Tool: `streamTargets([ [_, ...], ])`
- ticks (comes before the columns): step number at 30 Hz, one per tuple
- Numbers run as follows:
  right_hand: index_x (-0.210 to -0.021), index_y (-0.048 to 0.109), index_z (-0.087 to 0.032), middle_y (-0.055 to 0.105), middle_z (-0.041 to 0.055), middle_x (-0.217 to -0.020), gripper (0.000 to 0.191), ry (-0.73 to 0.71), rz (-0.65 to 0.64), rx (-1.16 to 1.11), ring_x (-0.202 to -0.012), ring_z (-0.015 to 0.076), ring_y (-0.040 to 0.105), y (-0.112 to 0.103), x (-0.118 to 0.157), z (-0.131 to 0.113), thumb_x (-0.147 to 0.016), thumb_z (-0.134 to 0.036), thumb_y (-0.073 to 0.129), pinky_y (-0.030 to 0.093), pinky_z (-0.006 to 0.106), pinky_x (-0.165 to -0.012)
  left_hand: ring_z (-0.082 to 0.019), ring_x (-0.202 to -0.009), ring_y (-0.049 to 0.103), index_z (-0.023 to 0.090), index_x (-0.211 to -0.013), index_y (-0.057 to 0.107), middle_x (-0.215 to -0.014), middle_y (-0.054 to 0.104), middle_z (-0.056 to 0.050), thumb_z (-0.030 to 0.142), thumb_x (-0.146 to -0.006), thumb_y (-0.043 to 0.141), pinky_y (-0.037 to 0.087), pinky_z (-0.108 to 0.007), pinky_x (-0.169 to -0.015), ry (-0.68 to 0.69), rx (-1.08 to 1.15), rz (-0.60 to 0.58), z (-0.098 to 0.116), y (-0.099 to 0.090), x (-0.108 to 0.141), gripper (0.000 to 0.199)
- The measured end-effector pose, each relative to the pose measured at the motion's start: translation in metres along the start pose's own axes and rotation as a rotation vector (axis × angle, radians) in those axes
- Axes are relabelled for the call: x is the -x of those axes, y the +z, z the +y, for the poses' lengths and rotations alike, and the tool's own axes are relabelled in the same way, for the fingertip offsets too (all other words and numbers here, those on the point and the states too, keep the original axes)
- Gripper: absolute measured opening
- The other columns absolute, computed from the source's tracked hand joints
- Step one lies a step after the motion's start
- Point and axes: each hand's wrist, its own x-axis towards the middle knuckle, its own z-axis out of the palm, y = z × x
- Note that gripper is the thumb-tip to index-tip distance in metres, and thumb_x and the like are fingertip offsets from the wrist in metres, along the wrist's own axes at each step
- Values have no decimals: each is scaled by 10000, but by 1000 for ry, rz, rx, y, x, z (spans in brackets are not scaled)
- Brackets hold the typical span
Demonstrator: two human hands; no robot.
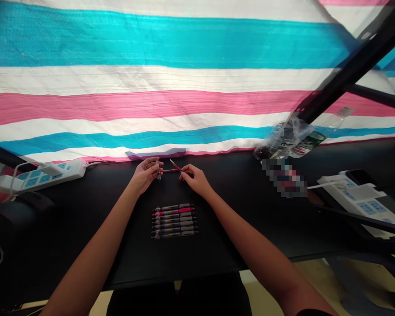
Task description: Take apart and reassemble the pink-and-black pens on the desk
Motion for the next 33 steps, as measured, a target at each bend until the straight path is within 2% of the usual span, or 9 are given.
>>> streamTargets([
  [7,-901,607,-197,709,41,-802,237,-5,33,48,-690,181,640,0,0,-1,-819,-397,704,478,315,-665,-108,-668,667,155,-1058,655,-897,723,-42,279,-648,903,548,-230,-610,-37,51,9,0,1,-1,495],
  [12,-886,622,-198,681,20,-783,233,-21,59,69,-664,165,607,0,0,-1,-793,-384,728,462,302,-643,-107,-643,652,149,-981,657,-859,726,-45,269,-619,922,529,-226,-600,-81,45,-6,4,1,1,465],
  [19,-898,650,-188,718,42,-750,209,-1,30,57,-707,195,663,-1,0,-3,-870,-391,614,491,325,-694,-134,-732,655,136,-1073,739,-948,752,-104,324,-676,889,497,-241,-625,-99,-115,-77,5,-3,4,464],
  [25,-906,674,-179,716,43,-739,215,-15,9,83,-687,193,661,0,1,-3,-861,-386,634,504,323,-681,-166,-805,635,150,-1079,776,-980,761,-114,358,-723,844,459,-247,-612,-31,-269,-132,3,-5,1,417],
  [33,-925,729,-174,734,60,-833,223,-51,20,135,-739,205,672,1,2,-4,-854,-372,654,517,332,-694,-136,-669,574,158,-1117,774,-965,762,-102,425,-772,775,409,-245,-541,37,-548,-168,6,-11,0,436],
])
